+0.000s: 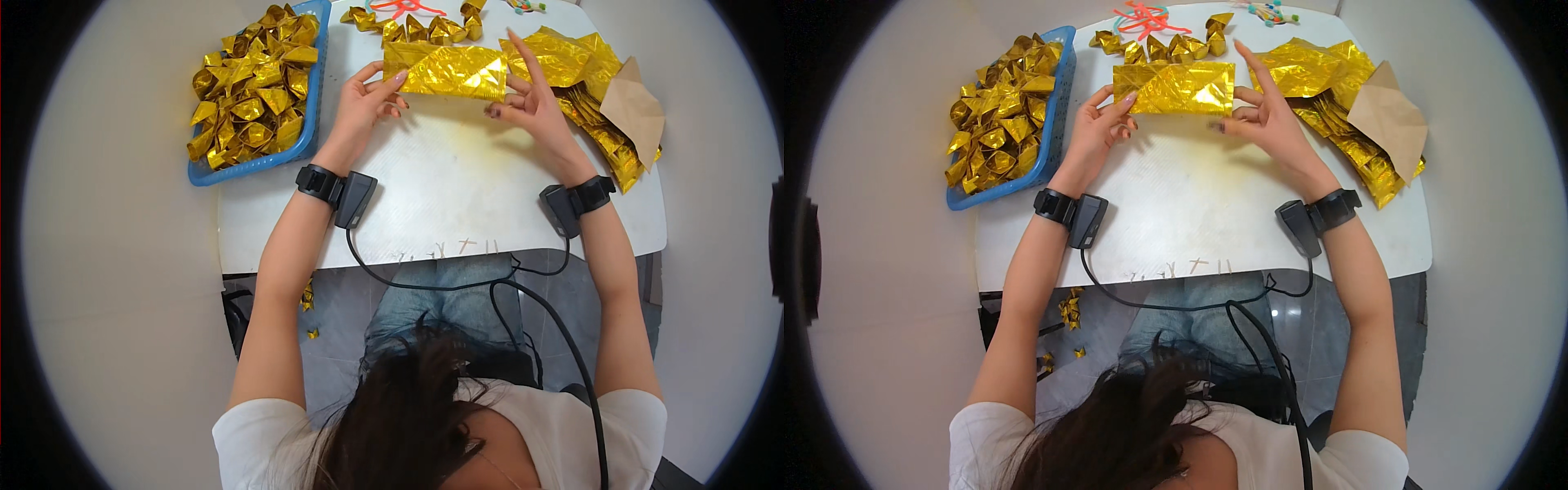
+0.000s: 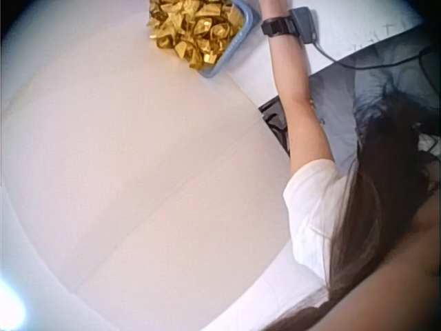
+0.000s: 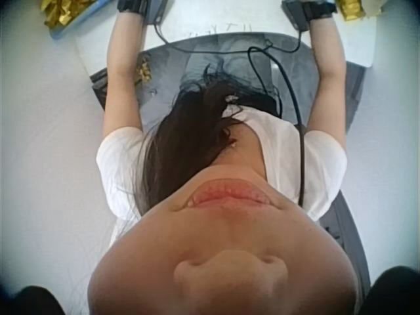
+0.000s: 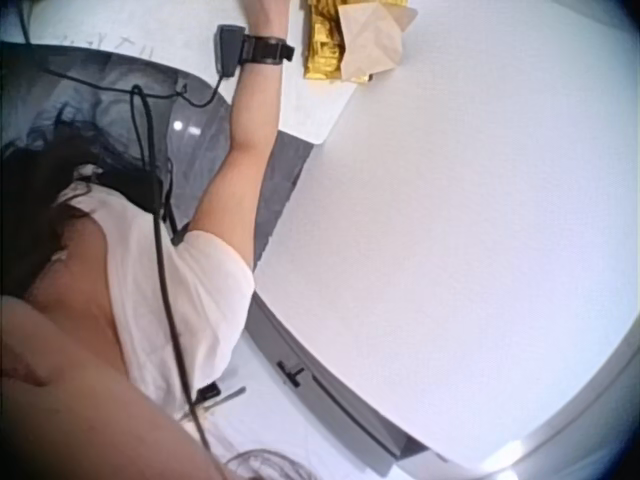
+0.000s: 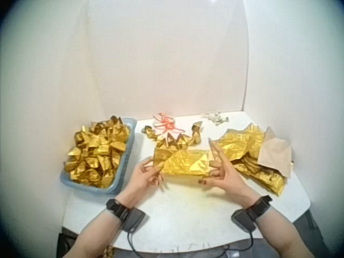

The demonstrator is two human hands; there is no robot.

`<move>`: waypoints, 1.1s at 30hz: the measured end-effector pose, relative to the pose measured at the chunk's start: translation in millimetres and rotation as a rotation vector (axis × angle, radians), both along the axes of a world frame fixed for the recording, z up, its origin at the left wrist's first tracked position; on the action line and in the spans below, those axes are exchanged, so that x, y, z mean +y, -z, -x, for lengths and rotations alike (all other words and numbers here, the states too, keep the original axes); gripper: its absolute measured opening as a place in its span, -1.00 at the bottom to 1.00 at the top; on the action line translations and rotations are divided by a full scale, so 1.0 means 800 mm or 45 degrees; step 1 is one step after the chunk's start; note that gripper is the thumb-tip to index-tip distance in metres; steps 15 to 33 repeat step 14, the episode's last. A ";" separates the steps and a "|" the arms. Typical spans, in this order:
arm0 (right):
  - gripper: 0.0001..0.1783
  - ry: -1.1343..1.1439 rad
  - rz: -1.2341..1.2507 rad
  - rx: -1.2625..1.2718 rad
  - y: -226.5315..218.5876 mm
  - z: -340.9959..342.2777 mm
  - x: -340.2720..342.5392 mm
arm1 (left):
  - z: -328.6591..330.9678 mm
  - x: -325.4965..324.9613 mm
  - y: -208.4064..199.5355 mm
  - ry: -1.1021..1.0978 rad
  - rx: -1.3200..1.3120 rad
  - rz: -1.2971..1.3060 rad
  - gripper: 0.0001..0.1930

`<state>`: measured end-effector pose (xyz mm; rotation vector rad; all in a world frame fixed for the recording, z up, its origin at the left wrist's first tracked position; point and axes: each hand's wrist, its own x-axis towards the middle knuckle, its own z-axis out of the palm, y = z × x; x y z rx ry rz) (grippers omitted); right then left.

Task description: Folding gold-colored square paper into decorative shapes, likely joss paper.

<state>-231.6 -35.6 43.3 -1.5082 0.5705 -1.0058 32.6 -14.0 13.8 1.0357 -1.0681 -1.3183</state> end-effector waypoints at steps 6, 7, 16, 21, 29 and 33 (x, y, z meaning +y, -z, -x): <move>-0.52 -0.074 0.288 0.428 0.012 0.016 -0.023 | 0.000 -0.001 0.004 0.006 0.090 0.015 -0.72; -0.52 -0.076 0.290 0.429 0.014 0.015 -0.025 | -0.001 -0.001 0.005 0.006 0.085 -0.004 -0.71; -0.71 0.001 -0.066 0.287 0.044 0.021 -0.035 | 0.007 -0.008 0.006 0.155 0.203 -0.048 -0.70; -0.71 0.001 -0.066 0.287 0.044 0.021 -0.035 | 0.007 -0.008 0.006 0.155 0.203 -0.048 -0.70; -0.71 0.001 -0.066 0.287 0.044 0.021 -0.035 | 0.007 -0.008 0.006 0.155 0.203 -0.048 -0.70; -0.71 0.001 -0.066 0.287 0.044 0.021 -0.035 | 0.007 -0.008 0.006 0.155 0.203 -0.048 -0.70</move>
